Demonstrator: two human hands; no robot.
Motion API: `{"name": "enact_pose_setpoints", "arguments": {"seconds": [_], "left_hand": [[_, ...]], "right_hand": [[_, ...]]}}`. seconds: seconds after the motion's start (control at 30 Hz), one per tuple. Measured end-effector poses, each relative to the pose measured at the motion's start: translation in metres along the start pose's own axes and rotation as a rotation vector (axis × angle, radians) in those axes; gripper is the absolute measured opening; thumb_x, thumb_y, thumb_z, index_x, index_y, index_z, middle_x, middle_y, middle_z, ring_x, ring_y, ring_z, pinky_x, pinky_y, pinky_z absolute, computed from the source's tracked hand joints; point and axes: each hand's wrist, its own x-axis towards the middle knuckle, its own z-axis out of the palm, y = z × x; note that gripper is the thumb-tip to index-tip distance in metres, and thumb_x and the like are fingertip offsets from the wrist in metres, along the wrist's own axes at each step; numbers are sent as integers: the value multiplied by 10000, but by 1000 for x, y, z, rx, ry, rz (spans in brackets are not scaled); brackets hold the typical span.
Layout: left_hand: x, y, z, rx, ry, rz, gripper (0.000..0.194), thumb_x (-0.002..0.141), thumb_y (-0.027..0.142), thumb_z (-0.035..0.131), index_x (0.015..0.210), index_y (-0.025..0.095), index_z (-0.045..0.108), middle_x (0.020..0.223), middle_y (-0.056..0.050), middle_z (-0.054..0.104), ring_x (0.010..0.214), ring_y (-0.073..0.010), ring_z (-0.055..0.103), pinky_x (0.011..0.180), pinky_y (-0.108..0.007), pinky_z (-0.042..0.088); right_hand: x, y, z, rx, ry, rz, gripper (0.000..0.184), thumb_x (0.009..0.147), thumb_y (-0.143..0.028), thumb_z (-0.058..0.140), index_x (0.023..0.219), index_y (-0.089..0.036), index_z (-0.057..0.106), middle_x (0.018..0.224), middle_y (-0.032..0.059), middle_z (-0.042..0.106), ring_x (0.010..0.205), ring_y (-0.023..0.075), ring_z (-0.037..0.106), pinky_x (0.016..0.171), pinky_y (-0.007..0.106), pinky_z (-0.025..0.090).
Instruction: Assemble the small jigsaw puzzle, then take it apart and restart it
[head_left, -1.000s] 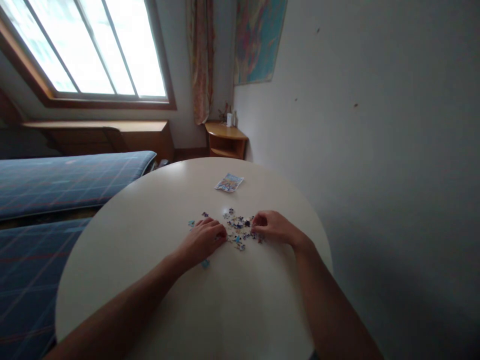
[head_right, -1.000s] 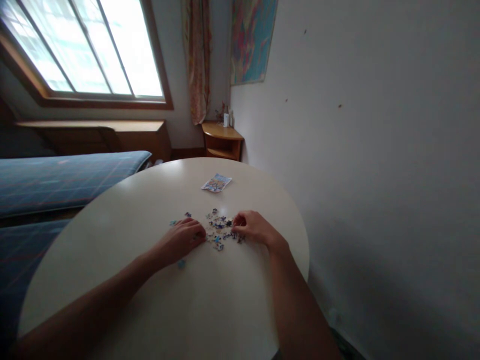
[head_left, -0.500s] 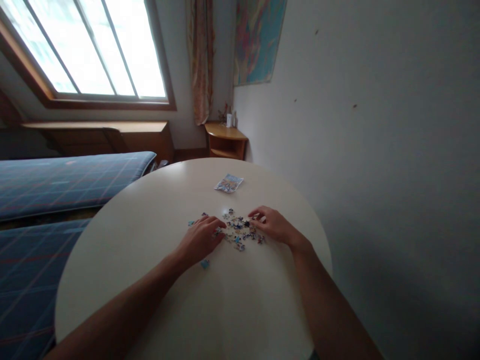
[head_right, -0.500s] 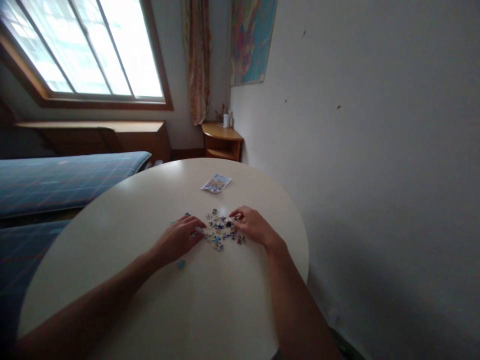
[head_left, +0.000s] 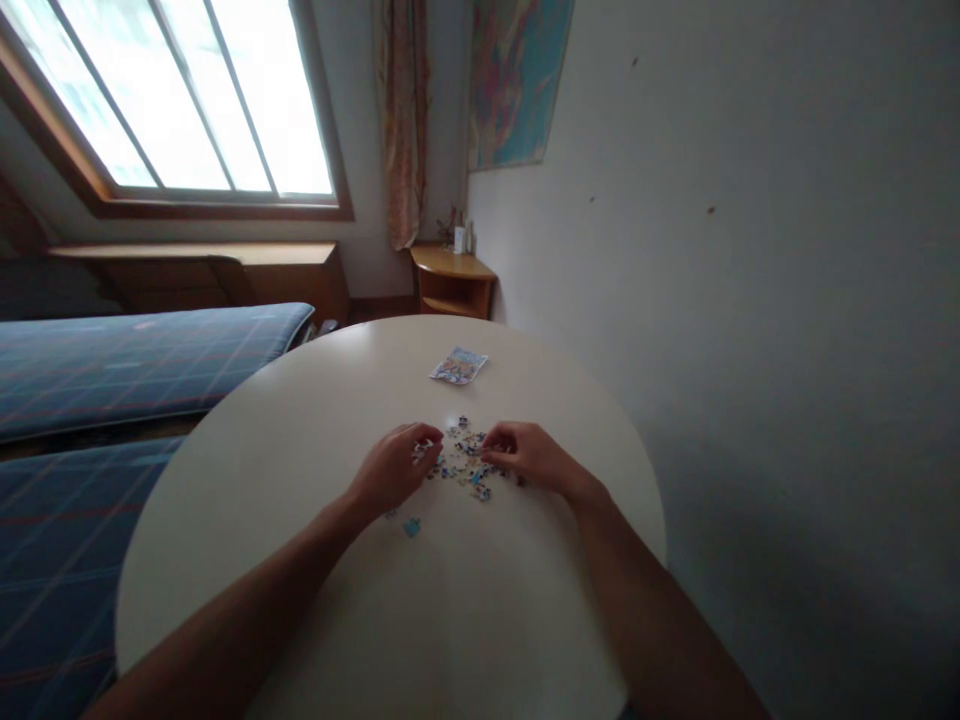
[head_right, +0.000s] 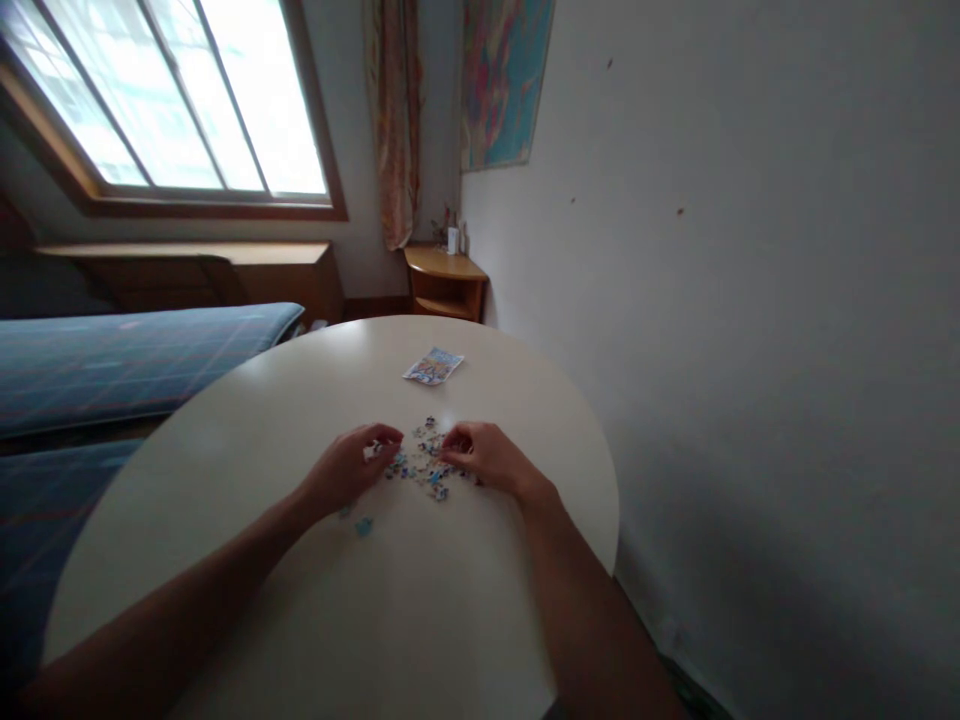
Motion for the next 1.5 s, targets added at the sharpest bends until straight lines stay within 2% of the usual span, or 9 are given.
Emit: {"name": "enact_pose_setpoints", "arguments": {"seconds": [0.2,0.4,0.67,0.87,1.0,1.17,1.23,1.37,1.5], "left_hand": [[0,12,-2,-226,-57,37,208,876,344,568,953,207,705,906,-41,748,845,-193,678,776,-301,517],[3,10,-5,-183,-25,2,172,881,300,539,890,196,675,816,-29,738,750,-177,672,715,-282,512],[5,-11,-11,107,97,-54,162,886,295,510,886,215,650,864,-33,711,808,-200,656,758,-316,488],[4,-24,-9,194,-4,-109,278,897,408,512,1014,201,655,1078,-90,683,992,-255,643,886,-382,489],[-6,-36,4,248,-171,-61,582,946,519,426,1393,148,464,1501,-173,410,1413,-325,332,1123,-491,302],[-9,-42,15,264,-272,87,532,1009,413,305,1482,174,356,1590,-132,235,1480,-283,128,1178,-518,172],[-5,-44,14,216,-285,133,522,1006,363,306,1480,150,352,1584,-141,250,1477,-268,155,1183,-496,193],[1,-56,7,66,-278,195,554,931,163,349,1484,134,323,1559,-128,325,1463,-214,229,1191,-423,231],[5,-69,3,4,-214,181,602,841,66,365,1437,140,394,1513,-109,412,1448,-209,276,1186,-410,255]], "right_hand": [[6,-17,25,224,80,-40,386,708,-514,772,832,-159,685,701,15,677,626,124,599,589,233,459],[11,-14,36,328,123,-34,407,705,-539,764,838,-165,674,743,30,705,681,154,647,641,266,501],[10,-9,26,-247,109,-227,243,783,-384,750,973,-231,752,1072,75,703,1026,221,607,944,357,430],[11,-8,30,-361,30,-261,183,873,-355,658,951,-226,762,1065,70,701,1020,209,595,952,345,420],[12,-5,24,-323,39,-248,220,935,-319,561,950,-192,740,1033,83,710,1000,199,599,938,326,426],[10,7,8,-348,87,-144,208,921,-296,559,972,-169,715,1049,103,695,1028,218,594,972,362,410],[8,12,7,-350,79,-117,343,899,-385,590,1152,-165,666,1209,131,648,1156,248,553,1033,397,382],[4,10,18,-399,-63,-97,906,757,-693,627,1474,-188,397,1547,166,341,1434,343,271,1171,514,179],[1,-7,40,-437,-157,-177,995,708,-784,586,1504,-236,348,1604,128,219,1478,342,151,1198,501,101]]}}
